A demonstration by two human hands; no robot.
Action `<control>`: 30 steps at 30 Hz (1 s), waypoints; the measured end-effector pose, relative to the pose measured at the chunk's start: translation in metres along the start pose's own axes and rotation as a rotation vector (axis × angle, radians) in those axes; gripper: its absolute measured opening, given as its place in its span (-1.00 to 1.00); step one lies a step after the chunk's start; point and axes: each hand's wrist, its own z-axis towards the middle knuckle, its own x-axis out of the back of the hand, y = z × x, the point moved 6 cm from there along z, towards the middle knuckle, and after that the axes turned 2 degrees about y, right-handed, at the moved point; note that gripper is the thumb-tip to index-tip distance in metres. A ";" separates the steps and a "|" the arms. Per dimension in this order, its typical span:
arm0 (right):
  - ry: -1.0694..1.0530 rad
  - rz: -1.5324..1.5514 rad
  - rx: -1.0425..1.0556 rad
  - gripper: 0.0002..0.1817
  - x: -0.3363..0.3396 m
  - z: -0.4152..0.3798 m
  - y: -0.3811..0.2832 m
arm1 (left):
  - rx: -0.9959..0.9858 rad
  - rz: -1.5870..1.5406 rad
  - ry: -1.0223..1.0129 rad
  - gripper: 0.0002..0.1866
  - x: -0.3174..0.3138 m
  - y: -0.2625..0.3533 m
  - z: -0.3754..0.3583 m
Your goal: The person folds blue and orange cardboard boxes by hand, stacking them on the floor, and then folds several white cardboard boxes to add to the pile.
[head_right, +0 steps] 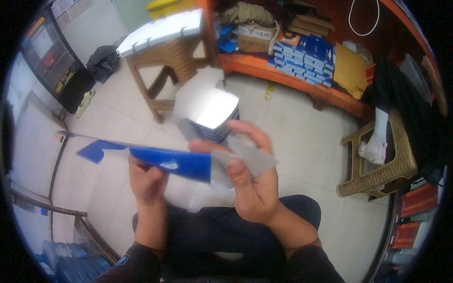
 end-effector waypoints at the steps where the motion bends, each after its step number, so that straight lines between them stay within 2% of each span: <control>1: 0.012 -0.011 0.052 -0.76 -0.001 0.002 -0.002 | 0.026 0.048 0.035 -0.67 -0.002 0.003 0.001; 3: 0.038 -0.035 0.157 -0.83 -0.003 0.004 -0.006 | 0.077 0.144 0.106 -0.68 -0.012 0.011 0.003; 4: -0.063 -0.286 0.304 -0.81 0.000 0.005 -0.010 | 0.059 0.130 0.128 -0.64 -0.013 0.012 0.004; 7: -0.244 -0.775 0.496 -0.62 -0.007 -0.001 -0.017 | -0.053 0.074 0.185 -0.59 -0.011 0.016 0.008; 9: -0.300 -0.908 0.530 -0.56 -0.007 0.000 -0.014 | -0.073 0.115 0.182 -0.56 -0.005 0.017 0.006; 14: -0.352 -0.797 0.489 -0.55 -0.001 0.011 -0.011 | -0.051 0.104 0.167 -0.55 -0.005 0.021 0.002; 20: -0.420 -0.734 0.352 -0.55 0.004 0.014 -0.014 | -0.082 0.260 0.149 -0.58 -0.006 0.026 0.001; 23: -0.410 -0.734 0.338 -0.55 0.002 0.013 -0.011 | -0.088 0.395 0.179 -0.51 -0.003 0.024 -0.009; 24: -0.416 -0.735 0.351 -0.54 0.002 0.013 -0.009 | -0.124 0.374 0.166 -0.39 0.000 0.022 -0.010; 30: -0.418 -0.749 0.357 -0.52 -0.002 0.010 -0.005 | -0.089 0.313 0.186 -0.29 -0.010 0.022 -0.008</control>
